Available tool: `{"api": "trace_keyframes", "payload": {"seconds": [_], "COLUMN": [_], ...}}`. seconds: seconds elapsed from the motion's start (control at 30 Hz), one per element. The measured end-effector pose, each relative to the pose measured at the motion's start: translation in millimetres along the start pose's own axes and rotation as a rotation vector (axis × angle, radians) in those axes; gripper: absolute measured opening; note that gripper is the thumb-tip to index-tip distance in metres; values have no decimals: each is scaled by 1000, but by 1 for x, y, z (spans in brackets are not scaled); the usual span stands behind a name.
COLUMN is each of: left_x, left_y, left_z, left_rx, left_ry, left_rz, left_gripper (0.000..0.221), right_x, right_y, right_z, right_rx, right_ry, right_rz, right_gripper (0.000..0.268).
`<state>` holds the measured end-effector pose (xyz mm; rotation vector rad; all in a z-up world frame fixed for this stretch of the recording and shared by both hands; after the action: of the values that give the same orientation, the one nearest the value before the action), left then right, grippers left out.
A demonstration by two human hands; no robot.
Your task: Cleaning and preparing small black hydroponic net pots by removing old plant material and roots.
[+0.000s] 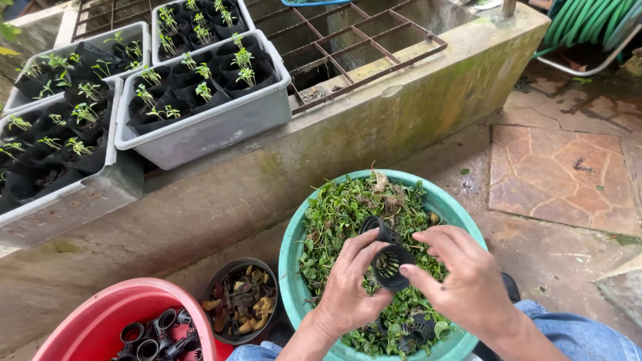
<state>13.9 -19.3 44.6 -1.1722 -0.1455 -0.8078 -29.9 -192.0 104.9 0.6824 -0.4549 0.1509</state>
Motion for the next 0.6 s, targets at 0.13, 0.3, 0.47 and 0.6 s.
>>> {"api": "trace_keyframes", "payload": {"seconds": [0.13,0.3,0.47,0.6], "left_x": [-4,-8,-2,-7], "left_y": [1,0,8,36], "left_z": [-12,-26,-16,-25], "left_rx": [16,-63,-83,-586], "left_ry": [51,147,145,86], "left_rz": [-58,-56,82,441], "left_gripper": [69,72,70,56], "right_x": [-8,-20,-16,-22], "right_y": [-3,-44,-73,-72], "right_z": [-21,-44,-23,-13], "right_rx": [-216,-381,32,558], "right_ry": [10,274,369,-18], "right_rz": [131,-124,-425,-475], "right_gripper": [33,21,19,18]}}
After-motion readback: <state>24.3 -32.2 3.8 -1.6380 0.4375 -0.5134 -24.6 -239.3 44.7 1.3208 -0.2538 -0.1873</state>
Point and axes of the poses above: each hand's wrist, its own x-axis towards the middle knuckle, its own z-axis out of the back of the hand, y = z × x, the point moved 5 cm from there along x, towards the middle knuckle, and after that the axes turned 2 degrees about y, right-handed, at the moved point
